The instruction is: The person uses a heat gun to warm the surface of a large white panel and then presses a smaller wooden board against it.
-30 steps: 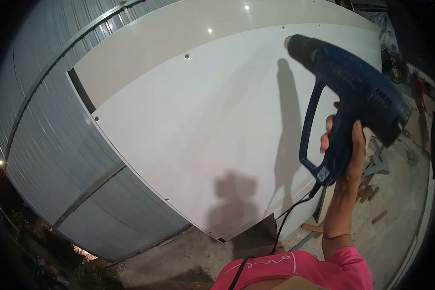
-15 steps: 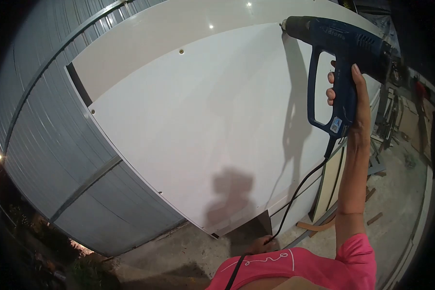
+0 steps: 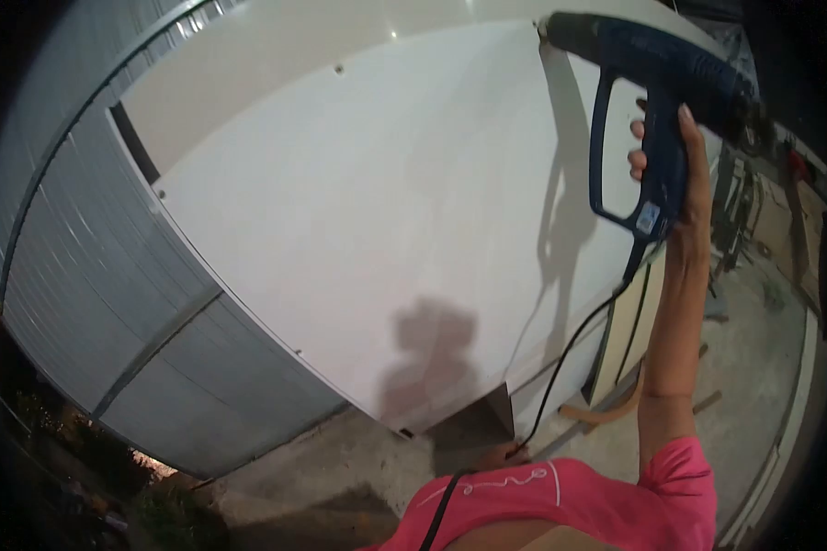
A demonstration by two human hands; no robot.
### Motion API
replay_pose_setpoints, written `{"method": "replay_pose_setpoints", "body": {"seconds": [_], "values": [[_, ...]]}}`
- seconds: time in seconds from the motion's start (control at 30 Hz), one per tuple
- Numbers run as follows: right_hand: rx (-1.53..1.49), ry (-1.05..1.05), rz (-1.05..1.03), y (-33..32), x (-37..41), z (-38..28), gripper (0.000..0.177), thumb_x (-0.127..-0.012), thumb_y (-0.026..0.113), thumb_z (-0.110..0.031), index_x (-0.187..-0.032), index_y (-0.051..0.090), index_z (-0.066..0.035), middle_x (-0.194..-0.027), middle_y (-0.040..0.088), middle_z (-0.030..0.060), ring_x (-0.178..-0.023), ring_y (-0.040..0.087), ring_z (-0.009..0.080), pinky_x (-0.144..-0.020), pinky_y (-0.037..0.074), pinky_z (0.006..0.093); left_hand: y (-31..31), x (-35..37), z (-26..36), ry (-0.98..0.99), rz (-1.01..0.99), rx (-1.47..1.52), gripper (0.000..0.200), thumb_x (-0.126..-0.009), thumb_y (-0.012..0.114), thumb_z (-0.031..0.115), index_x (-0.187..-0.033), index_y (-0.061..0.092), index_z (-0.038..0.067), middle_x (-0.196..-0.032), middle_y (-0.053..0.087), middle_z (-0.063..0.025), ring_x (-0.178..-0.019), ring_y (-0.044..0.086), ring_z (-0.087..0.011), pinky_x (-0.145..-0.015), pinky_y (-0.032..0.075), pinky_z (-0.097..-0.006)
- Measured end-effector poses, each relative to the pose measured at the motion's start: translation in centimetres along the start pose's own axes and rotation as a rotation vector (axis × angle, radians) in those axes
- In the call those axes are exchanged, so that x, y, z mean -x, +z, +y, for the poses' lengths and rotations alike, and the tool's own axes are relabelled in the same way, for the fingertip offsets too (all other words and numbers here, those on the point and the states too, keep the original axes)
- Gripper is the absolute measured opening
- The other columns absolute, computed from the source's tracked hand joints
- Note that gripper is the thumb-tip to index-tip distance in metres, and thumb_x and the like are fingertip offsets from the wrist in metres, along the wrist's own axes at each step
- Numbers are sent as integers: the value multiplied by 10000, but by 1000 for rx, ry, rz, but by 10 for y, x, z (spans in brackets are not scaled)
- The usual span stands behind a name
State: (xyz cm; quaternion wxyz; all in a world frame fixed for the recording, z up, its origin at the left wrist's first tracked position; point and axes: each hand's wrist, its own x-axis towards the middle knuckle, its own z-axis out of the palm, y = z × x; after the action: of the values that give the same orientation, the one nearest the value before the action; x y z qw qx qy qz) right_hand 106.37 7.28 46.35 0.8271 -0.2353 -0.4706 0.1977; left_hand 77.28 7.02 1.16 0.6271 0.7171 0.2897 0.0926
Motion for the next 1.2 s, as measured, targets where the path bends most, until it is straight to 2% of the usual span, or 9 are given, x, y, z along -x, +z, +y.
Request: {"method": "replay_pose_setpoints", "body": {"seconds": [0.23,0.3,0.37,0.43,0.5,0.6,0.7,0.97,1.2], "values": [[71,38,-13,-33,63,13,481,-910,465,-397,-1144,467,24,-902,526,106,-640,495,136,-563,429,225,-6,28,29,119,11,9,294,-893,538,270,-1040,551,16,-840,592,-77,-743,520,-163,-711,439,-332],[-64,76,-123,-64,100,20,435,-895,504,-374,-1126,493,-6,-952,561,138,-779,594,205,-779,493,309,-18,34,6,-111,-54,-105,296,-890,546,257,-1053,539,10,-867,594,-87,-737,531,-170,-688,440,-327],[282,-29,164,-62,147,32,395,-868,572,-316,-1111,521,-8,-942,584,126,-774,596,182,-732,481,288,-21,43,13,-287,5,39,310,-886,555,262,-1040,542,-7,-869,603,-97,-729,539,-167,-671,443,-319],[622,-37,199,-89,191,39,360,-821,654,-274,-1065,568,-23,-892,611,90,-785,606,172,-719,478,289,-32,49,14,-395,-52,10,360,-887,552,287,-1096,529,-5,-895,593,-97,-780,536,-155,-709,438,-297],[845,120,341,-82,230,44,318,-781,709,-242,-1012,610,-47,-845,629,54,-771,614,170,-706,491,303,-38,51,16,-495,-106,-35,413,-887,548,312,-1152,516,-3,-920,584,-97,-831,534,-143,-747,434,-276],[751,442,354,-123,283,76,289,-777,713,-290,-953,636,-75,-851,634,35,-750,606,153,-681,480,300,-40,53,12,-580,-224,-141,411,-885,545,328,-1138,538,4,-931,607,-125,-830,569,-185,-746,449,-306],[707,621,350,-146,319,108,268,-775,717,-286,-915,643,-70,-848,632,35,-740,598,144,-675,469,295,-33,52,-15,-332,-178,-435,426,-867,553,364,-1077,567,-6,-906,632,-188,-804,620,-276,-696,465,-374],[297,846,390,-158,335,149,178,-817,683,-183,-886,617,-33,-807,613,33,-750,563,123,-703,445,264,-24,51,14,-486,-158,-423,447,-843,563,382,-1067,554,-4,-865,633,-202,-824,618,-330,-733,464,-407],[267,856,416,-174,339,173,281,-812,673,-256,-952,591,-27,-816,619,75,-690,600,136,-616,500,263,-23,63,25,-494,-131,-460,433,-876,548,359,-1091,527,-17,-960,604,-211,-892,591,-306,-748,444,-378]]}}
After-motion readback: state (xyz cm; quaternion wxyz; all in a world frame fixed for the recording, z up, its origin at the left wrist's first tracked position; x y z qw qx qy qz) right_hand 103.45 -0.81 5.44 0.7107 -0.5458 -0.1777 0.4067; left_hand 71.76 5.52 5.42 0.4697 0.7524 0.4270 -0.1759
